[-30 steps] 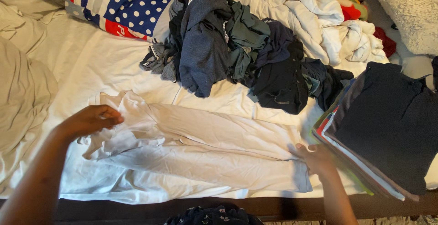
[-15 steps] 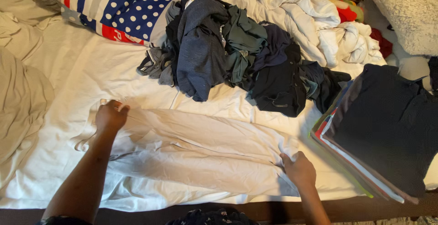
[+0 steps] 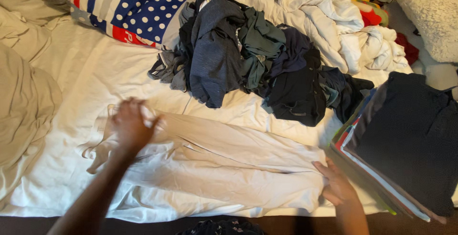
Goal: The person folds several garments on a bed, including a striped shirt, a brown polo, a black polo, and a white zip-up top. Each item is smoothed, folded in half, and stacked neatly on the bed.
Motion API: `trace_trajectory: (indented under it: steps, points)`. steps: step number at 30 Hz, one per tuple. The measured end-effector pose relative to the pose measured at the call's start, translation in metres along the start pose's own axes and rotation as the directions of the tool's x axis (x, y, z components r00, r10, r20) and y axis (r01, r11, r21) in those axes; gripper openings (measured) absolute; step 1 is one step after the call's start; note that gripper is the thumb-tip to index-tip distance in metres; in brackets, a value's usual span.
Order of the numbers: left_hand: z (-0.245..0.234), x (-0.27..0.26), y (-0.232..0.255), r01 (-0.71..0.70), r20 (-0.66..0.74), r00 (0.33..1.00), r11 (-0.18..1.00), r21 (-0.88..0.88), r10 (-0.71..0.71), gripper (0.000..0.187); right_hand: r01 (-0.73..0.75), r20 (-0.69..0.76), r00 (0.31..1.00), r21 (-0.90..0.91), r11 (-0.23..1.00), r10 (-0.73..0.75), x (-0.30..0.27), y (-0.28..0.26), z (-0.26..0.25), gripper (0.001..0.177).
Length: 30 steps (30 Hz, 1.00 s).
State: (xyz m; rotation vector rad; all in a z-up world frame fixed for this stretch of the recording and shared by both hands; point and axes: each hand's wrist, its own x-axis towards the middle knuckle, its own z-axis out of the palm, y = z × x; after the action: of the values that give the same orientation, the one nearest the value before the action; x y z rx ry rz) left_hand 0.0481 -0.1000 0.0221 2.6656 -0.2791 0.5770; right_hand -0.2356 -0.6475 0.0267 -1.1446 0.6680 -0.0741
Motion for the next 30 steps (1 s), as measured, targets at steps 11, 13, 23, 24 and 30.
trace_trajectory:
  steps: [11,13,23,24,30]
  points:
    - [0.007,-0.101,0.129,-0.385,0.223,0.891,0.918,-0.091,0.396,0.073,0.319,0.237,0.936,-0.254,0.913,-0.261,-0.057,-0.086,0.126,0.091]
    - [0.008,-0.104,0.128,-0.381,0.212,0.892,0.916,-0.125,0.400,0.072,0.322,0.243,0.935,-0.279,0.905,-0.258,-0.055,-0.089,0.166,0.095]
    - [0.002,-0.096,0.123,-0.293,0.149,0.935,0.937,-0.191,0.322,0.061,0.415,0.807,0.546,-0.030,0.909,-0.223,-0.045,-0.033,0.446,0.101]
    - [0.002,-0.096,0.122,-0.282,0.145,0.939,0.939,-0.199,0.312,0.059,0.430,0.846,0.474,0.021,0.903,-0.245,-0.045,-0.025,0.455,0.097]
    - [0.003,-0.095,0.116,-0.268,0.153,0.939,0.935,-0.231,0.307,0.052,0.490,0.742,0.666,-0.361,0.794,-0.073,-0.016,0.000,0.412,0.057]
